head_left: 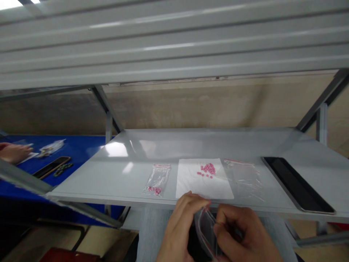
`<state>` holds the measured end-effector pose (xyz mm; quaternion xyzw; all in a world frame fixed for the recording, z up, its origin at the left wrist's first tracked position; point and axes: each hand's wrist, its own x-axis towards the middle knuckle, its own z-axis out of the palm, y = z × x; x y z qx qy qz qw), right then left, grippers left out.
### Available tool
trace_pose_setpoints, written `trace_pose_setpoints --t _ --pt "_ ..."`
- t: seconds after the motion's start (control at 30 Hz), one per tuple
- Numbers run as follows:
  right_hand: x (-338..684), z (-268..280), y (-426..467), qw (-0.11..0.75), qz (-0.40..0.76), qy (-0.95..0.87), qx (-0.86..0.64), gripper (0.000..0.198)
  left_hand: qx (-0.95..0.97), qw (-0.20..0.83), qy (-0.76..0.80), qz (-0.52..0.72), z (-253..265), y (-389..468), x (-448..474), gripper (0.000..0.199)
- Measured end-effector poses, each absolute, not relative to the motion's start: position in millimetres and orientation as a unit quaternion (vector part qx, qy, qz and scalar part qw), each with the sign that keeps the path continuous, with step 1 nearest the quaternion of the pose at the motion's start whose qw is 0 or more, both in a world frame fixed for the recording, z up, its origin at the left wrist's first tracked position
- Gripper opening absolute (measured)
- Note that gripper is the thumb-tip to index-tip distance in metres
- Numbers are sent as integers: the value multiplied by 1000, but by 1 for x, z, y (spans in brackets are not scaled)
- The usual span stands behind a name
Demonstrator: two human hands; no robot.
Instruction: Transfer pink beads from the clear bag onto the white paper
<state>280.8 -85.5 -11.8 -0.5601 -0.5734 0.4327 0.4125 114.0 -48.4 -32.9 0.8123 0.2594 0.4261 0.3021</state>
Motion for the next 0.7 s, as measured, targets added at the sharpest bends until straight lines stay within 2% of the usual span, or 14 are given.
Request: trace_pose_setpoints --t 0.13,0.27,0.4,0.47,0.57,0.7 --pt "282 -8 -82 429 393 -589 -560 27 775 331 290 453 -31 -50 116 66" --pt "287 -9 -83 469 340 -616 -534 29 728 398 286 479 -30 -47 120 48" --pt "298 -4 -85 531 222 -675 -462 7 645 554 280 446 -32 -41 120 46" --pt "302 -1 -83 514 181 -727 -419 19 585 654 259 404 -34 -40 122 45" --pt "305 0 -81 464 190 -777 -381 13 486 770 199 363 -37 -41 126 46" --pt "301 -2 -79 461 252 -771 -359 18 385 846 154 336 -38 -44 134 47"
